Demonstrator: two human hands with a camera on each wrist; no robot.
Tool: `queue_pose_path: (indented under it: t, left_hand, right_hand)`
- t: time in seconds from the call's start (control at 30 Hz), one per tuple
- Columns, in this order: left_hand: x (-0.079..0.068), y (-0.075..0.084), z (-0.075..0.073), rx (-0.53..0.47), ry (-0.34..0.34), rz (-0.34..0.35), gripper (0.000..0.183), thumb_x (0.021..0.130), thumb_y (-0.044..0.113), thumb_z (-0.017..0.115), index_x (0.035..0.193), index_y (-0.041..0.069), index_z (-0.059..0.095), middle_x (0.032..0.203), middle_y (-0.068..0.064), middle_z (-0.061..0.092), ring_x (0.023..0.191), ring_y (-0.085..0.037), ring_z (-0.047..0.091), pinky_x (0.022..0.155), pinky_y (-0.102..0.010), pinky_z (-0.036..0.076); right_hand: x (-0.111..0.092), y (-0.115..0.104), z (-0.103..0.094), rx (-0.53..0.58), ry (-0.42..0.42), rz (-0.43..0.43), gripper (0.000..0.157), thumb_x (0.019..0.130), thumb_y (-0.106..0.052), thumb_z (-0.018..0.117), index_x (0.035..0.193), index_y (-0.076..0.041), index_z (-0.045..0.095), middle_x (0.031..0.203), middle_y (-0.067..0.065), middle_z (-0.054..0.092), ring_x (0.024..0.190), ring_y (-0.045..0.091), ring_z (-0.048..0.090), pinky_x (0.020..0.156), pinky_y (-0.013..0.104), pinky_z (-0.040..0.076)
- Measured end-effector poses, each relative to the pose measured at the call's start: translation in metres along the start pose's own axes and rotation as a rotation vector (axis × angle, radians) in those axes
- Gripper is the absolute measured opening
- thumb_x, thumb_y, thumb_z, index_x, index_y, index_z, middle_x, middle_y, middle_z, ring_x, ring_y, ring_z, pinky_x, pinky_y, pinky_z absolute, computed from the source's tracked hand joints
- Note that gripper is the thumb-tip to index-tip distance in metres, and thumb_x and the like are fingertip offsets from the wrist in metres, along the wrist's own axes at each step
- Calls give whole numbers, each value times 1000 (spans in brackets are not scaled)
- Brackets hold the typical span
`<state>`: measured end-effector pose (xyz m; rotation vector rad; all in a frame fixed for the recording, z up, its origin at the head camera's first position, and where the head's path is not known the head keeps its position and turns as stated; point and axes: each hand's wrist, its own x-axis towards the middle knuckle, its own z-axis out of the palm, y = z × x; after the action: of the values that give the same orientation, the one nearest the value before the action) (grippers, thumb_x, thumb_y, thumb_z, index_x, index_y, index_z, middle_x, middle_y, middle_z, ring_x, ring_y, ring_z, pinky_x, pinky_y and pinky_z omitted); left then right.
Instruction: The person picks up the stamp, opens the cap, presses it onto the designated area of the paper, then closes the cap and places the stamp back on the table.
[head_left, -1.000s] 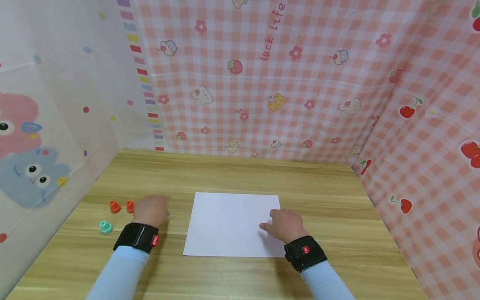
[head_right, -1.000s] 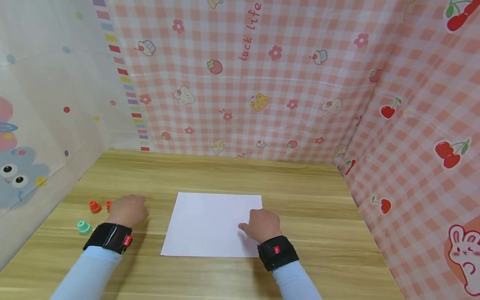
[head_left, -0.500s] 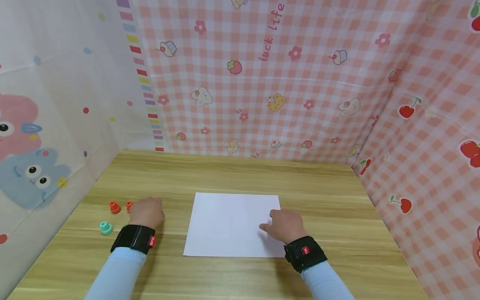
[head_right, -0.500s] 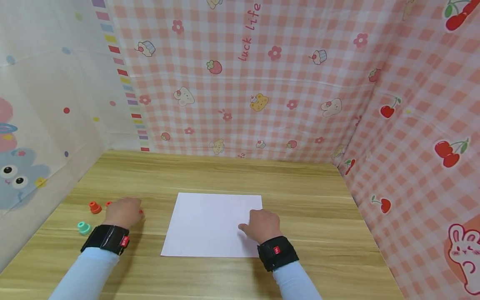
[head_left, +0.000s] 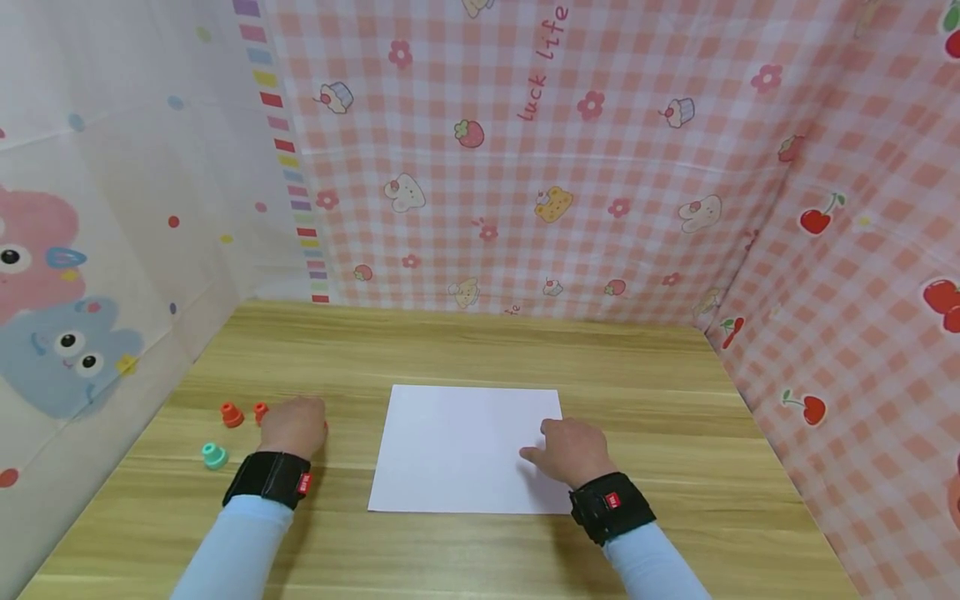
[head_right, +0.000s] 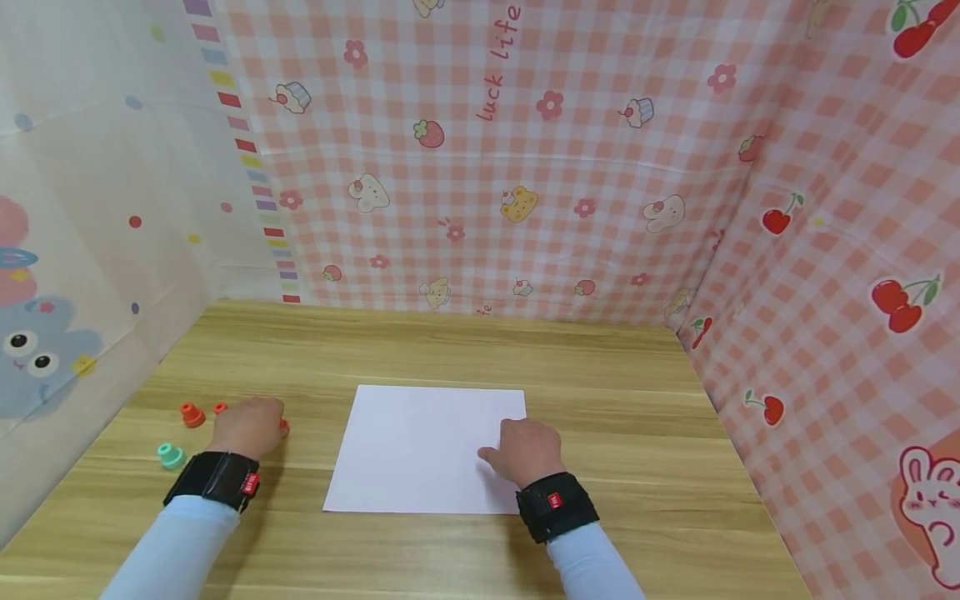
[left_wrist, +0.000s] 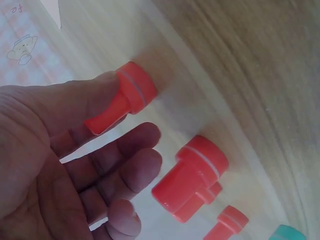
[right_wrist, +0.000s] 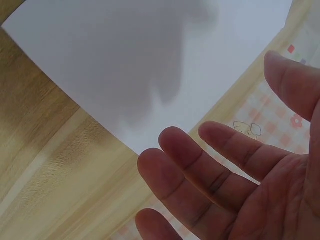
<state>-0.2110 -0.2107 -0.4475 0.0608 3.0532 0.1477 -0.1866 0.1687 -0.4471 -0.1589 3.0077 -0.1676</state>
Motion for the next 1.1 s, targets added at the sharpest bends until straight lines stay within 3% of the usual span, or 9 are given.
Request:
queue_pose_path:
  t: [0.27, 0.5, 0.73, 1.1]
  left_hand:
    - [-1, 1, 2, -27, 29, 31, 13, 88, 8, 67, 86, -5, 65, 78, -19, 66, 68, -31, 65, 55, -46, 52]
    - [3, 11, 3, -104, 81, 44, 19, 91, 11, 65, 78, -3, 65, 70, -12, 60, 63, -26, 56, 56, -43, 49]
    - [6, 29, -1, -187, 92, 76, 22, 92, 13, 66, 73, 3, 60, 68, -8, 53, 64, -25, 50, 62, -39, 43]
    - [9, 52, 2, -250, 155, 150, 12, 88, 5, 69, 80, 0, 62, 68, -6, 54, 64, -22, 50, 62, -37, 45]
  right_hand:
    - [-3, -1, 0, -6, 30, -17, 52, 84, -50, 74, 109, -5, 72, 78, 8, 66, 64, 21, 54, 56, 35, 46]
    - [-2, -1, 1, -13, 54, -33, 50, 85, -51, 73, 105, -5, 72, 72, 6, 64, 61, 20, 53, 54, 33, 44]
    - [-1, -3, 1, -12, 51, -39, 50, 86, -50, 72, 107, -5, 72, 79, 8, 68, 66, 21, 56, 57, 36, 47]
    - [1, -8, 3, 47, 43, -31, 51, 87, -50, 71, 112, -6, 72, 95, 10, 73, 80, 26, 65, 68, 41, 52]
